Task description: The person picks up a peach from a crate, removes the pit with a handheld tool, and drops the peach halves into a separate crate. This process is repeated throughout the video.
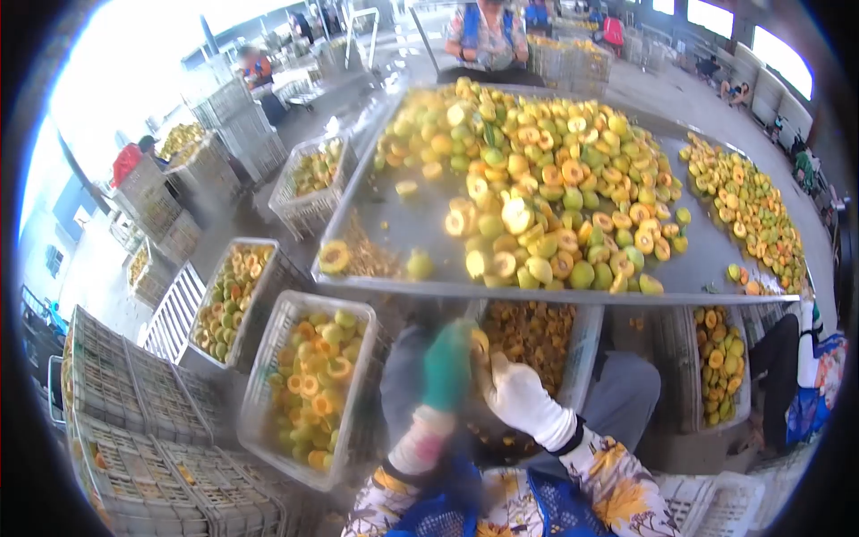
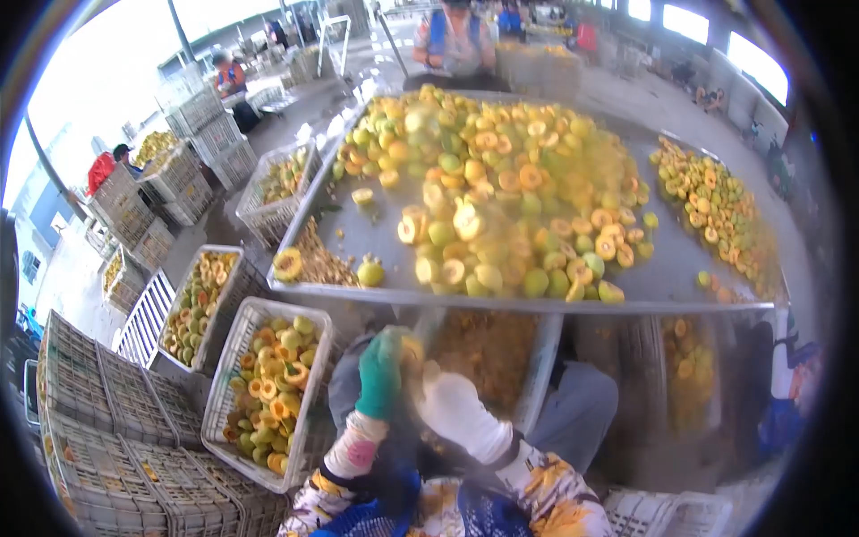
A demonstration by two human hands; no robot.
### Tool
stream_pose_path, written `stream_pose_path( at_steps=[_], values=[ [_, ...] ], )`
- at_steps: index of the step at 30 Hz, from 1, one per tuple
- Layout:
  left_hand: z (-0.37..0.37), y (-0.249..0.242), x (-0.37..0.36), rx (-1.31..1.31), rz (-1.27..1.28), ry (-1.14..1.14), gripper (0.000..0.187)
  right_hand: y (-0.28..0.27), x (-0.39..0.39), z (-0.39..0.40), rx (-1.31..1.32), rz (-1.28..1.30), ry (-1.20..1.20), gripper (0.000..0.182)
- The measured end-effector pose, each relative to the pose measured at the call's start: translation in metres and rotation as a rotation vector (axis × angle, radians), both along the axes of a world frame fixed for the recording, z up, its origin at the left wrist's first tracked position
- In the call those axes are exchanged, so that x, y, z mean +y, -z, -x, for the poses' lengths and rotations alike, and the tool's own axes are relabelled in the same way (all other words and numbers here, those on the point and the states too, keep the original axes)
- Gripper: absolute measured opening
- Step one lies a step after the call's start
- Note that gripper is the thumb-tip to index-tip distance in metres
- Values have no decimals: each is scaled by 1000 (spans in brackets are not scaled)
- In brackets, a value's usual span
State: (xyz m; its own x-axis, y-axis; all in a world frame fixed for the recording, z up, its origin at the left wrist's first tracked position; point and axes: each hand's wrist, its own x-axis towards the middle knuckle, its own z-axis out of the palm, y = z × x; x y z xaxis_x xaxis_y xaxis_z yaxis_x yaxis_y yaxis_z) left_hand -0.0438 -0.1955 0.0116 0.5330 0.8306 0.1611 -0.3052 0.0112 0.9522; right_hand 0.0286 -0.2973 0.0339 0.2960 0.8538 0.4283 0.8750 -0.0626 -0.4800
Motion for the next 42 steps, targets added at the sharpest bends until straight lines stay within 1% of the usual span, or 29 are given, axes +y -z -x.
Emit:
stream_pose_path(
  at_steps=[1, 2, 3, 4, 5, 6, 7, 8, 10, 11, 13, 14, 15, 16, 18, 19, 20, 21, 22, 24, 25, 28, 29, 32, 35, 38, 39, 42],
  values=[
    [1, 3, 3, 74, 8, -3, 27, 12, -2, -5, 43, 82, 2, 19],
    [4, 6, 5, 152, 22, -8, 27, 11, -2, -8, 65, 112, -57, 18],
    [8, 6, 8, 359, -184, 13, 18, 19, -2, -12, 153, 171, -87, 17],
    [9, 13, 13, 522, -364, 13, 14, 28, -1, -15, 241, 231, -119, 18],
    [10, 19, 18, 676, -549, 0, 17, 34, -1, -12, 308, 236, -103, 20],
    [8, 27, 20, 659, -550, -99, 30, 40, -3, -10, 374, 245, -87, 22],
    [11, 28, 23, 726, -577, 7, 27, 49, -3, -11, 424, 167, -133, 25],
    [14, 27, 27, 797, -602, 114, 26, 54, -2, -10, 477, 149, -112, 26],
    [17, 5, 18, 405, -104, 100, 25, 49, 1, -6, 590, 119, -67, 30],
    [13, -4, 13, 195, 136, 99, 27, 36, 2, -8, 684, 47, -118, 36],
    [9, 9, 3, -24, 5, 25, 29, -3, 2, -4, 1012, 216, -150, 38],
    [11, 16, -1, -125, -52, -8, 30, -12, 2, -1, 1183, 309, -162, 40],
    [11, 8, -3, 0, -103, -98, 26, 5, 2, -5, 1005, 315, -169, 47],
    [11, 15, 5, 67, -15, -45, 24, -1, -1, -10, 1104, 412, -166, 49],
    [9, 15, 15, 167, 262, 173, 22, -24, -9, -16, 1319, 569, -136, 54],
    [6, 16, 14, 148, 220, 168, 22, -35, -16, -13, 1322, 588, -142, 59],
    [4, 21, 10, 121, 178, 152, 21, -17, -17, -10, 1425, 550, -138, 58],
    [3, 21, 7, 99, 142, 134, 21, -10, -18, -7, 1536, 493, -141, 56],
    [1, 19, 6, 157, 75, 133, 21, -8, -18, -5, 1650, 435, -147, 55],
    [-2, 13, 6, 268, -60, 127, 19, -11, -17, -2, 1607, 425, -78, 51],
    [-2, 13, 13, 364, -96, 195, 19, -13, -18, -1, 1583, 425, -42, 49],
    [11, 8, 27, 107, 241, 494, 20, -17, -20, -6, 1783, 517, -237, 42],
    [11, 7, 24, 60, 251, 485, 20, -17, -19, -5, 1756, 502, -243, 41],
    [6, 4, 28, 385, 80, 411, 20, -10, -17, -14, 1904, 536, -263, 41],
    [-3, 14, 1, 189, -156, 19, 26, 10, -13, -13, 2096, 510, -390, 42],
    [8, 11, 14, -20, 188, 385, 34, 15, -8, -16, 1997, 613, -348, 43],
    [8, 10, 17, -6, 99, 422, 41, 20, -8, -17, 2092, 584, -384, 43],
    [6, 15, 9, 71, 17, 88, 40, 38, -2, -5, 2370, 479, -478, 43]
  ],
)
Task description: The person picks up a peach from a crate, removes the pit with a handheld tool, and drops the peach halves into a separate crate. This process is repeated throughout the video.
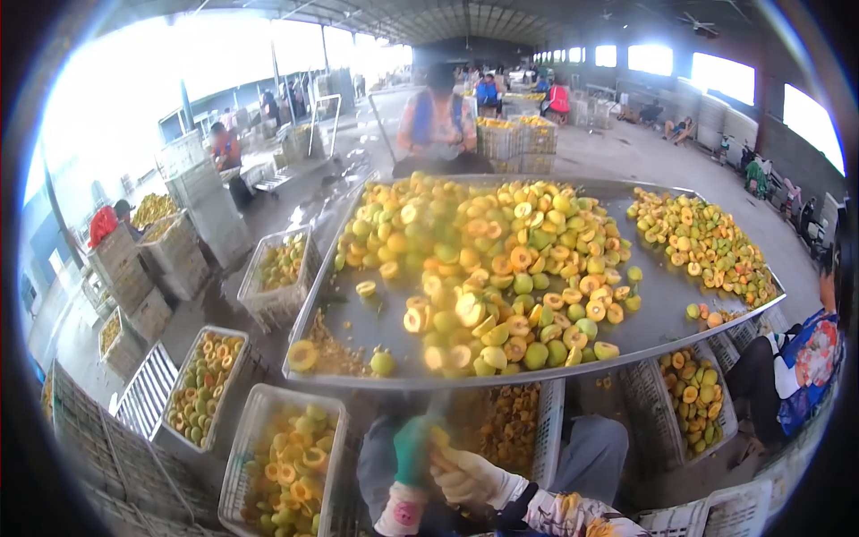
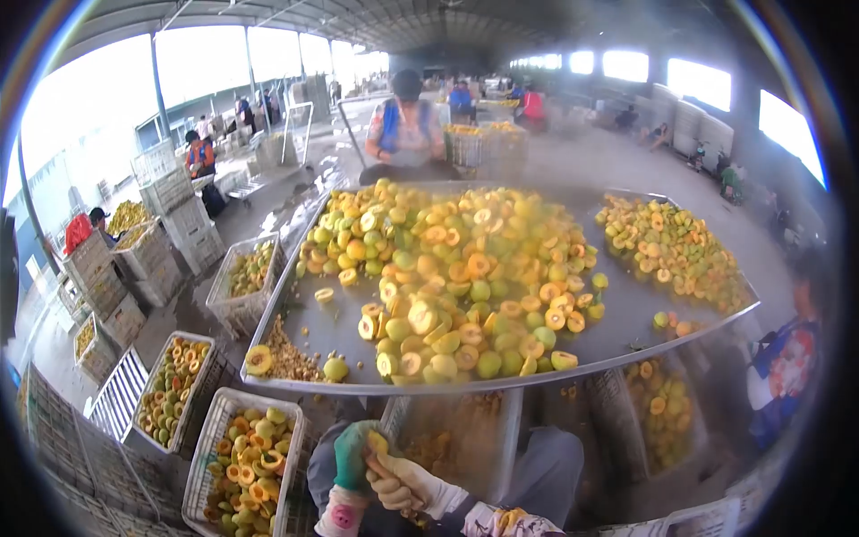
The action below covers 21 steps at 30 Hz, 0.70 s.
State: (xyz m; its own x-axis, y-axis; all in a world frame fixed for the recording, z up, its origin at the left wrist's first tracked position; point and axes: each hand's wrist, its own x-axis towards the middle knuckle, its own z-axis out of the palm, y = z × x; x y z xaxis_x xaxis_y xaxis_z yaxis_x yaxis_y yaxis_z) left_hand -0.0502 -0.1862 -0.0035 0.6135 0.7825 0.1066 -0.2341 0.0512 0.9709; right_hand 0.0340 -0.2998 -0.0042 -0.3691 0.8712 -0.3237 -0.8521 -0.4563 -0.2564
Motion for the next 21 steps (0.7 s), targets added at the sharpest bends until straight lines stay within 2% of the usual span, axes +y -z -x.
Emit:
stream_pose_path(
  at_steps=[1, 2, 3, 4, 6, 7, 8, 9, 10, 11, 12, 13, 15, 17, 19, 21],
  values=[
    [-4, 8, 1, 14, -167, -148, 37, 5, 1, 5, 72, -10, 39, 42],
    [-4, 15, 11, -227, 127, -167, 36, 7, 4, 6, 134, -30, 83, 41],
    [1, 22, 26, -470, 420, -180, 34, 5, -1, 10, 248, -291, 60, 38],
    [13, 29, 39, -703, 721, -198, 33, -3, -9, 14, 25, -253, 95, 36],
    [59, 36, 85, -546, 574, -568, 31, -18, -23, 17, -415, -152, 134, 33],
    [68, -25, 75, -471, 614, -709, 29, 18, -19, 4, -1157, -312, 192, 32],
    [109, 13, 100, -147, 99, -683, 32, 54, -15, -8, -1958, -222, 209, 31],
    [163, 58, 142, 382, -185, -534, 31, 87, -19, -28, -2415, -284, -501, 22],
    [176, 49, 131, 729, -525, -560, 29, 126, -30, -48, -2362, -250, -721, 25],
    [180, 24, 125, 1055, -881, -557, 28, 161, -47, -54, -2503, -302, -155, 27],
    [173, 10, 127, 1356, -1239, -536, 27, 123, -48, -47, -2569, -61, -91, 29],
    [164, 14, 136, 1093, -1118, -463, 23, 124, -48, -50, -2550, -42, -109, 30],
    [92, -28, 126, 766, -685, -229, 31, 130, -52, -52, -2489, 21, -74, 32],
    [30, -20, 142, 938, -1047, -190, 31, 136, -44, -45, -2395, 97, 60, 34],
    [-24, 2, 175, 1002, -1148, -257, 38, 117, -38, -52, -2282, 84, 113, 37],
    [-63, 4, 206, 1261, -1095, -8, 50, 111, -42, -56, -2181, 113, 115, 39]
  ],
)
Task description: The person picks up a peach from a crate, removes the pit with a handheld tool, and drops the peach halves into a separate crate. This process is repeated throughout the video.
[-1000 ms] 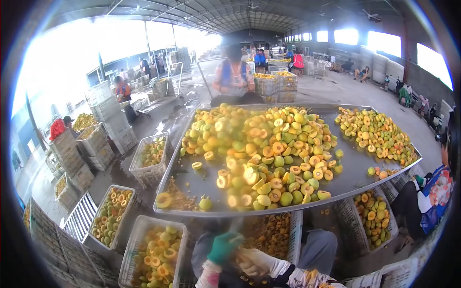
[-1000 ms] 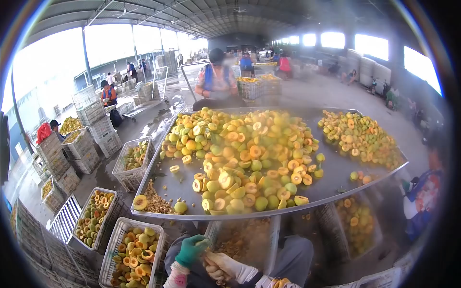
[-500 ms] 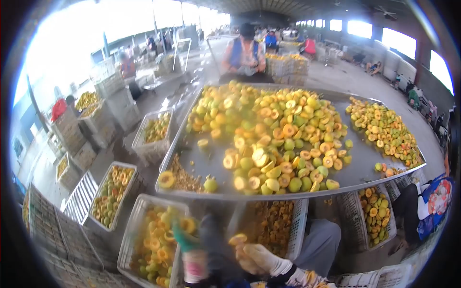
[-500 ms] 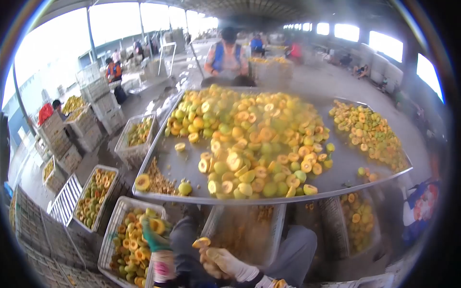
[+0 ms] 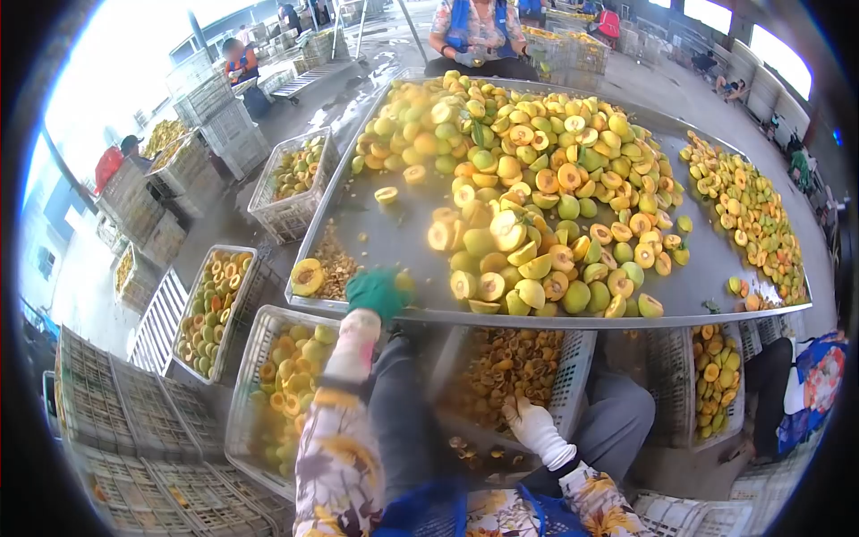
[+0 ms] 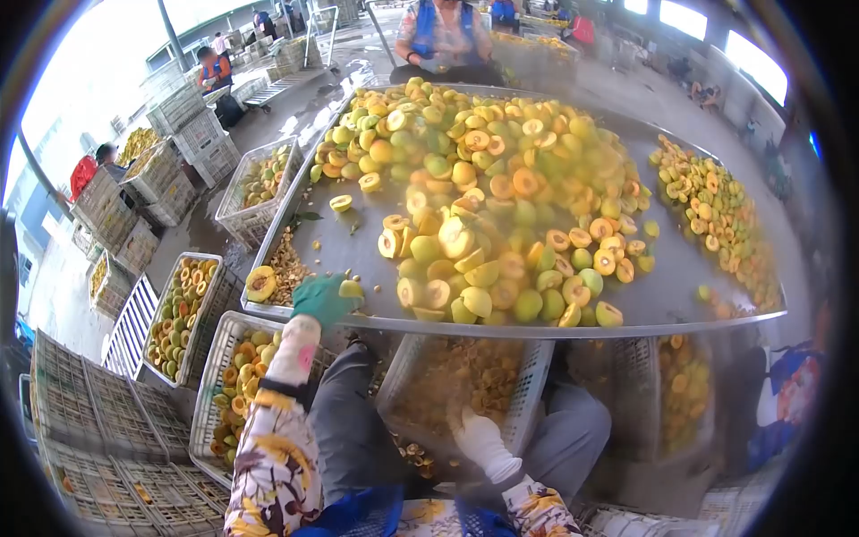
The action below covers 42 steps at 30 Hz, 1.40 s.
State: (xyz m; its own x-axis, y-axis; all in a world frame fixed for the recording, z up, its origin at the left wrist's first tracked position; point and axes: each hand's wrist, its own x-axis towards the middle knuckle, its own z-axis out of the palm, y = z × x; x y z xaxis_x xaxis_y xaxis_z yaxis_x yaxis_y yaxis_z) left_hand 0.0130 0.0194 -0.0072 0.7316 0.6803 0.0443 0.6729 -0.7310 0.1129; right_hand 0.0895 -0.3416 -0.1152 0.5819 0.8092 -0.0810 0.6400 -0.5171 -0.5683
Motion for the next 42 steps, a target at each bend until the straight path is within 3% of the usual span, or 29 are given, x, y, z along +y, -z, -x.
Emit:
stream_pose_path(
  at_steps=[2, 4, 7, 8, 10, 11, 13, 16, 18, 20, 23, 26, 29, 32, 34, 37, 42],
  values=[
    [-23, 42, 23, 91, -6, -6, 52, 3, -9, -9, 75, 43, 21, 41],
    [-34, 25, 18, 195, 62, -46, 53, -7, -11, -12, 113, -24, 41, 40],
    [-17, 25, 14, -645, 545, -48, 51, -11, -15, -10, 100, -144, 71, 37],
    [-4, 24, 4, -892, 857, -7, 50, -13, -14, -9, 81, -188, 75, 36],
    [27, -26, -52, -1386, 1480, 81, 49, -25, -9, -7, 287, -274, 112, 33],
    [37, -26, -70, -1417, 1578, 51, 47, -35, -5, -6, 390, -313, 128, 31],
    [48, -18, -111, -1465, 1791, -23, 45, -68, 10, 4, 352, -481, 42, 25],
    [45, -11, -163, -1541, 1866, -207, 48, -114, 29, 24, 307, -588, -100, 22],
    [41, 1, -189, -1487, 1442, -158, 47, -139, 34, 40, 203, -526, -162, 21],
    [47, -25, -209, -1383, 1288, -85, 46, -143, 38, 48, 90, -506, -160, 18],
    [44, -16, -218, -1405, 966, -77, 19, -139, 38, 54, -1, -461, -146, 18],
    [46, -9, -221, -1278, 596, -50, 14, -132, 35, 61, 19, -400, -145, 20],
    [46, -2, -229, -1310, 532, -83, 15, -124, 32, 63, 146, -413, -166, 24],
    [49, 5, -229, -1295, 541, -134, 14, -112, 31, 61, 286, -446, -204, 34],
    [51, 2, -229, -1392, 785, -172, 14, -111, 35, 60, 332, -488, -247, 38],
    [58, -1, -225, -1381, 1095, -220, 18, -147, 36, 57, 1090, -114, -76, 42],
    [72, -9, -198, -1019, 1271, -124, 22, -150, 37, 50, 1528, 65, -73, 42]
  ],
)
